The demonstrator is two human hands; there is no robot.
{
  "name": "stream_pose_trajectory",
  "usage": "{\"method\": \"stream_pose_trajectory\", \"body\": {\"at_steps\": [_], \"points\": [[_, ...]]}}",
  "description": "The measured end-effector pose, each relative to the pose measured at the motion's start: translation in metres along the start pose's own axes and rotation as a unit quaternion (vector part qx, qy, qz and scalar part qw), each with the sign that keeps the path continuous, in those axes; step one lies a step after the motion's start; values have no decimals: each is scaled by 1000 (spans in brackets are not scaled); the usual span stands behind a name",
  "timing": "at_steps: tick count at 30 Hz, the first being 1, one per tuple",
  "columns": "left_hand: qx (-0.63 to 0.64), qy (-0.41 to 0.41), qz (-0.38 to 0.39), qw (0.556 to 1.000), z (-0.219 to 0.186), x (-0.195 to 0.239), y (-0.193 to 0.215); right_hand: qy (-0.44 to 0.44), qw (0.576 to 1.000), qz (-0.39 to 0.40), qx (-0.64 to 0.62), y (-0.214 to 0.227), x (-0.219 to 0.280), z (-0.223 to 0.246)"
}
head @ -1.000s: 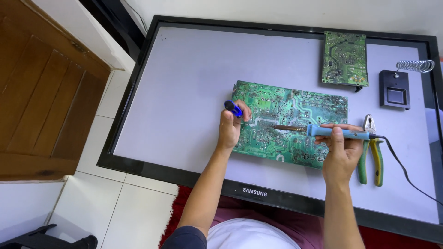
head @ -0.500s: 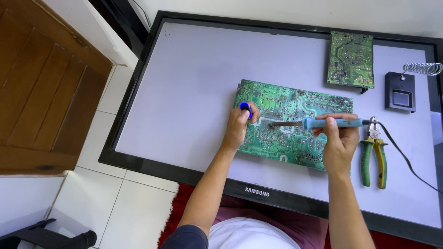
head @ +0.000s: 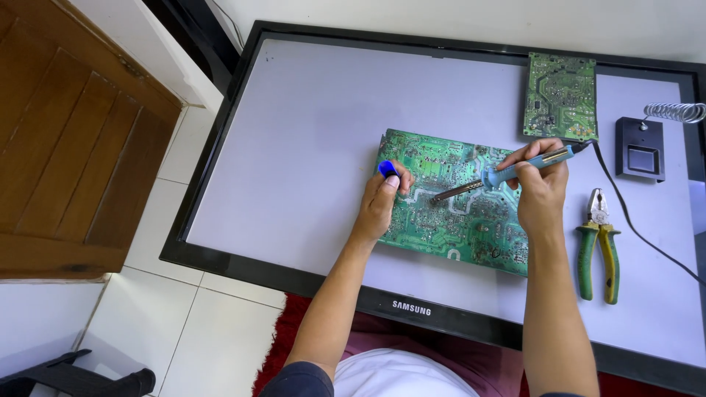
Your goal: The person uses a soldering iron and a blue-handled tool to apply solder to traces on a green circuit board. They repeatedly heat and feed solder along specific areas of the board while holding the tool steady. The work is performed on a white tabletop with other electronics and tools nearby.
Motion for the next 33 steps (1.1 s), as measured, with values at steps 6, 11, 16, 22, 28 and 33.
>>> {"method": "stream_pose_trajectory", "body": {"at_steps": [6,11,16,22,28,33], "points": [[-1,-2,-5,1000,-1,1,0,4,999,-31,17,15,4,-16],[-5,-1,-1,1000,-1,1,-2,-8,998,-66,-3,26,33,-15],[-5,-4,-2,1000,0,2,-3,-15,994,-101,-33,46,60,-22],[-3,-2,-10,1000,-2,3,-1,-24,993,-112,-38,51,81,-31],[-14,44,11,999,-17,2,-6,-58,996,-67,3,31,83,-1],[3,52,12,999,-13,2,-4,-58,997,-55,7,32,85,-4]]}}
Point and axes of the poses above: each hand's wrist, its own x-axis away from the middle knuckle, its own y-axis out of the back of the hand, z = x × y, the point moved 9 cm from there along -x, towards the middle knuckle, and after that the axes turned 4 degrees about y, right-handed, at the moved point
